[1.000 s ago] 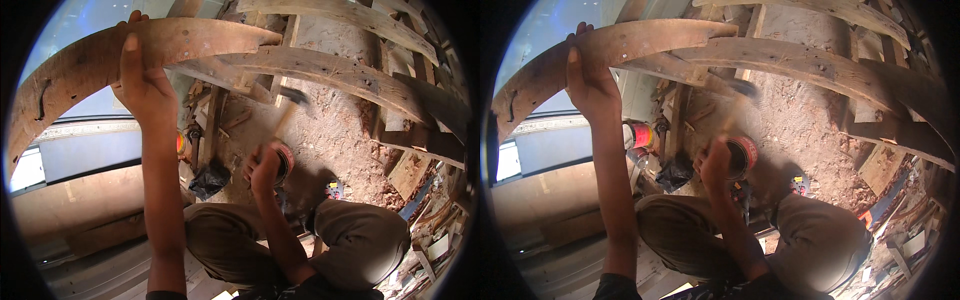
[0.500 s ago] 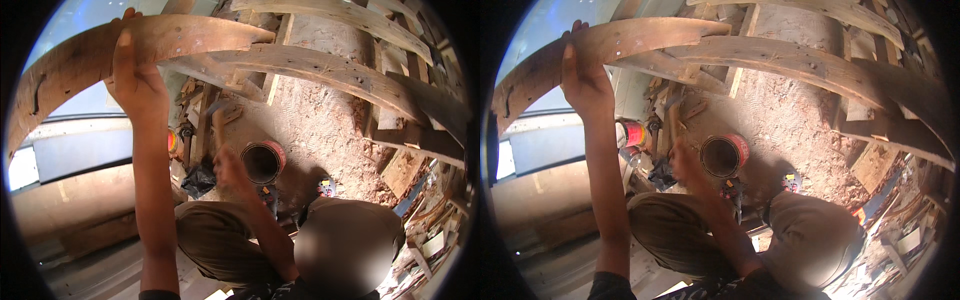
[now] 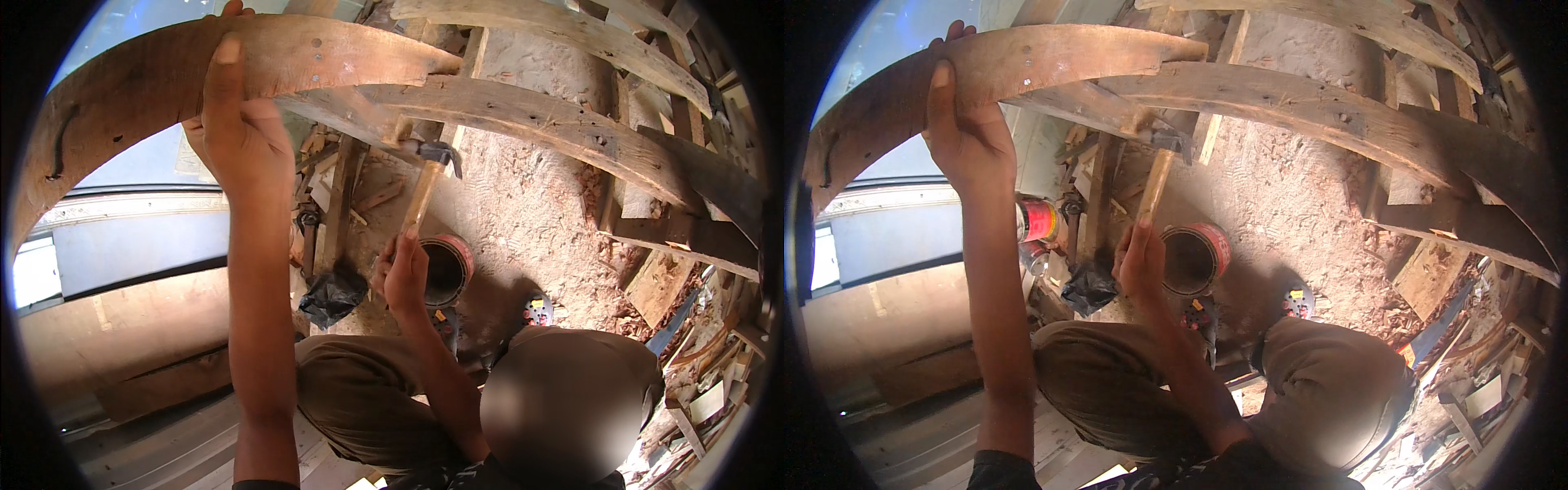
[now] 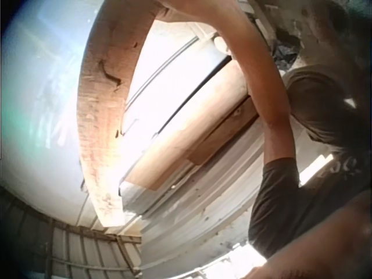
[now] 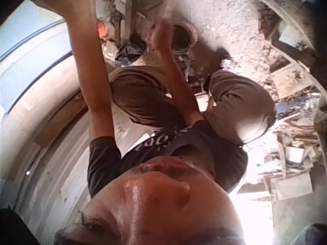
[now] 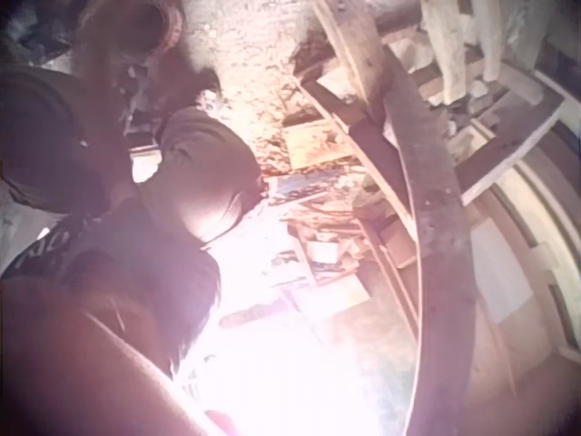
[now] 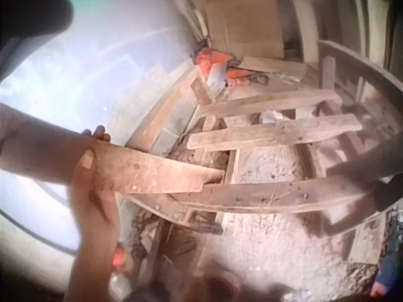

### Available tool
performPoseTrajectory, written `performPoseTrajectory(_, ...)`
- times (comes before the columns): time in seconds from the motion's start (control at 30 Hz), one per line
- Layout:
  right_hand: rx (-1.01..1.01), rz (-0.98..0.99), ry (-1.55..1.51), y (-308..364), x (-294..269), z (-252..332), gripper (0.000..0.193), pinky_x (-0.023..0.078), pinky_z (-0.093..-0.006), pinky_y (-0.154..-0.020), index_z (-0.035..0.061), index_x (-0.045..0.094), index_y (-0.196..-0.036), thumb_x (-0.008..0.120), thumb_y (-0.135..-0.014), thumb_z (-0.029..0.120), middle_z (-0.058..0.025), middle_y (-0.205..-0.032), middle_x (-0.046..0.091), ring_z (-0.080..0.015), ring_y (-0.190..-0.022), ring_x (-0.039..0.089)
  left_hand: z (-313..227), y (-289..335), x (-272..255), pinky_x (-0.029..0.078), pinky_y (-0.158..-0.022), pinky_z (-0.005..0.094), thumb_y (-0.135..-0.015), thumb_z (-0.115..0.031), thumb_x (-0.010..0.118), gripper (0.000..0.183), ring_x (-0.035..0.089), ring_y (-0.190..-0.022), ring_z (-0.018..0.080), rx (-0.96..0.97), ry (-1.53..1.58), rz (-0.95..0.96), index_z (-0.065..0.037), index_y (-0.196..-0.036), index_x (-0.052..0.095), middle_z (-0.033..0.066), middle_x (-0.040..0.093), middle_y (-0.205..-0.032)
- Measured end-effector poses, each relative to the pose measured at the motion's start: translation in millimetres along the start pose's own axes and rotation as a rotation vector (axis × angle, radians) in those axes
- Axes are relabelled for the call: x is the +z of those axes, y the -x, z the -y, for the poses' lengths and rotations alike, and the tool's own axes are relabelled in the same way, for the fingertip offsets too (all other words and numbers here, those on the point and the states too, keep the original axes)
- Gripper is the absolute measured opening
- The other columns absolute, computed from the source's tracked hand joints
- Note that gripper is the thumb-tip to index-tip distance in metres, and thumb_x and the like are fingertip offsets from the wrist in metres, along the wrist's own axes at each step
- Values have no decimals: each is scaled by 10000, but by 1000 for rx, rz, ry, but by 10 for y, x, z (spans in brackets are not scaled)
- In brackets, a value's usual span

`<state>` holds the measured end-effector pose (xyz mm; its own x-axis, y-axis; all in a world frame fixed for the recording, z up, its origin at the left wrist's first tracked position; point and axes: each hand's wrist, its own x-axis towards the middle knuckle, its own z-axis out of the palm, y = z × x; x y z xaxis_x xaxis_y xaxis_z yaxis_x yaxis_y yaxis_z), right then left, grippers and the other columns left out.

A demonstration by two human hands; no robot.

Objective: The person hammers nails into wooden planks using a hammer. They repeatedly pick up nails from a container and drive them into the wood structure.

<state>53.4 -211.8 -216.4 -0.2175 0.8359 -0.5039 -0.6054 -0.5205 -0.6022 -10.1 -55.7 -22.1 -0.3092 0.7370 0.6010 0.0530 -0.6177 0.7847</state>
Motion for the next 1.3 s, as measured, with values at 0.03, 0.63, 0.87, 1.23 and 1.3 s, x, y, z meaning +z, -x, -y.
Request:
performPoseTrajectory(0.03, 58, -11, -120, 70, 0, 22, 626, 236, -273, -348, 130, 429, -843, 285, -933, 733, 31, -517, 269, -97, -386, 250, 7, 8, -20, 364, -1129, 377, -944, -149, 543, 481, 471, -1285, 279, 9, -11, 9, 94, -1335, 400, 245, 450, -1389)
performPoseTrajectory(0.63, 79, -29, -519, 270, -39, 236, 620, 252, -311, -321, 123, 464, -811, 291, -952, 702, 23, -509, 273, -118, -353, 258, -2, 16, -89, 372, -1122, 375, -962, -154, 531, 497, 454, -1297, 267, 67, -139, 52, 107, -1352, 366, 245, 456, -1376)
performPoseTrajectory(0.87, -455, -160, -630, -24, -232, 380, 627, 256, -276, -342, 148, 453, -809, 282, -929, 738, 20, -503, 310, -104, -382, 285, -20, 2, -27, 369, -1124, 372, -952, -132, 555, 488, 458, -1297, 270, 12, 14, 24, 114, -1331, 372, 248, 458, -1378)
performPoseTrajectory(1.23, -475, 60, -623, 302, -179, 886, 593, 235, -285, -306, 146, 425, -819, 254, -958, 697, 31, -512, 266, -94, -344, 221, -28, 12, -62, 315, -1159, 383, -971, -121, 522, 486, 427, -1324, 292, 26, -54, 56, 129, -1346, 341, 270, 426, -1400)
performPoseTrajectory(1.3, -616, -30, -787, 213, -177, 964, 598, 262, -262, -316, 143, 410, -802, 267, -953, 703, 35, -518, 268, -95, -342, 223, -36, 30, -26, 312, -1161, 391, -975, -126, 513, 490, 422, -1326, 298, -3, -32, 24, 131, -1352, 334, 272, 422, -1402)
